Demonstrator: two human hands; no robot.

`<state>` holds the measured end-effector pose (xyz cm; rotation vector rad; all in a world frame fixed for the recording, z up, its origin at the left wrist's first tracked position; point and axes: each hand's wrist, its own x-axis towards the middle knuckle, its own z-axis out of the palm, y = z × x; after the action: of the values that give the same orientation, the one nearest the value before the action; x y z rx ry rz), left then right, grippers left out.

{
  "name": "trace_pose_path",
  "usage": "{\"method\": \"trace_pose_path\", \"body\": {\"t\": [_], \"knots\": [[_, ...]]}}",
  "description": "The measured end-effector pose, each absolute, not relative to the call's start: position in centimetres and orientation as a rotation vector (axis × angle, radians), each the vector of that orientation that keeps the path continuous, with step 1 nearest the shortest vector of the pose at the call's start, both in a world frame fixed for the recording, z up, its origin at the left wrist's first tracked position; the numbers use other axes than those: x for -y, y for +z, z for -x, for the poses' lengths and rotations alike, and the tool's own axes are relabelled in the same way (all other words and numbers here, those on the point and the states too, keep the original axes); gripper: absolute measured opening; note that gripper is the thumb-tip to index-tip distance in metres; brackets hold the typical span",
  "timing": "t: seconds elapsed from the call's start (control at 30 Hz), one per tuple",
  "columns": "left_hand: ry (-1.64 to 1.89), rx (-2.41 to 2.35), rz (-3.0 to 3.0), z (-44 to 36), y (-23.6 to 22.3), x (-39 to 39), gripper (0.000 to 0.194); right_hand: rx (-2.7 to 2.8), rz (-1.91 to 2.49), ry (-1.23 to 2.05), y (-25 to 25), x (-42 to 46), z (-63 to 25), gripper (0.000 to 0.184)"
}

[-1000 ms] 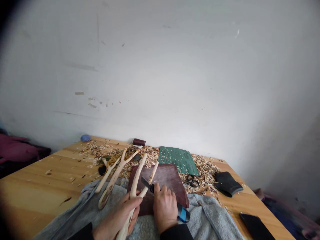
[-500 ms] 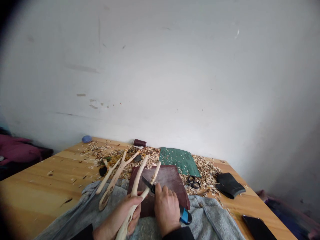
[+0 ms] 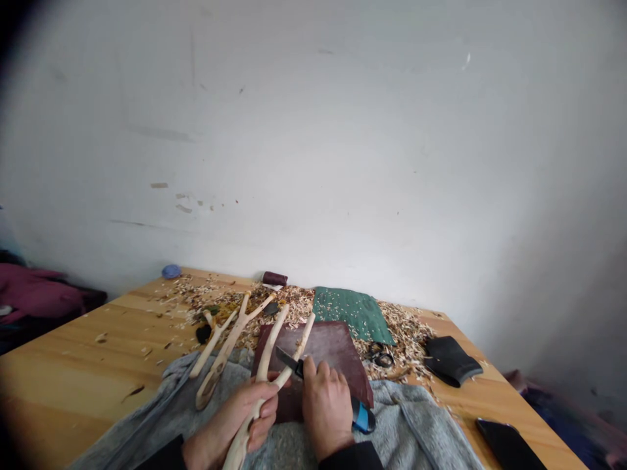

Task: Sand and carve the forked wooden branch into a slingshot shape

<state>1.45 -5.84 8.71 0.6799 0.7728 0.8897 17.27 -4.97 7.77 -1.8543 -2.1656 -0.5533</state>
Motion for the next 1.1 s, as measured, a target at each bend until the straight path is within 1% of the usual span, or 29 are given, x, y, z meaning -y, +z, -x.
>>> {"method": "trace_pose_path", "body": {"t": [0.13,0.73,0.87,1.0,1.1], "knots": [[0.868,-0.756,-0.656,-1.3,8.9,6.0,0.032,2.158,1.881,-0.59,7.6,4.8,-17.4,0.028],[0.835,-0.73,-0.684,-1.3,9.4,6.3,0.035,2.069,1.942,-0.656,8.1,3.6,-18.7,0.028],[0.855,-0.751,-0.728,-1.5,8.8,6.2,0.037,2.072,1.953,-0.6,8.1,3.3,-19.0,0.026],[0.889,-0.839,-0.811,-1.6,8.3,6.2,0.032,2.099,1.96,-0.518,7.8,3.6,-18.8,0.022],[0.909,-0.882,-0.864,-1.6,8.1,6.2,0.036,2.119,1.947,-0.501,7.8,4.1,-18.4,0.023]]}}
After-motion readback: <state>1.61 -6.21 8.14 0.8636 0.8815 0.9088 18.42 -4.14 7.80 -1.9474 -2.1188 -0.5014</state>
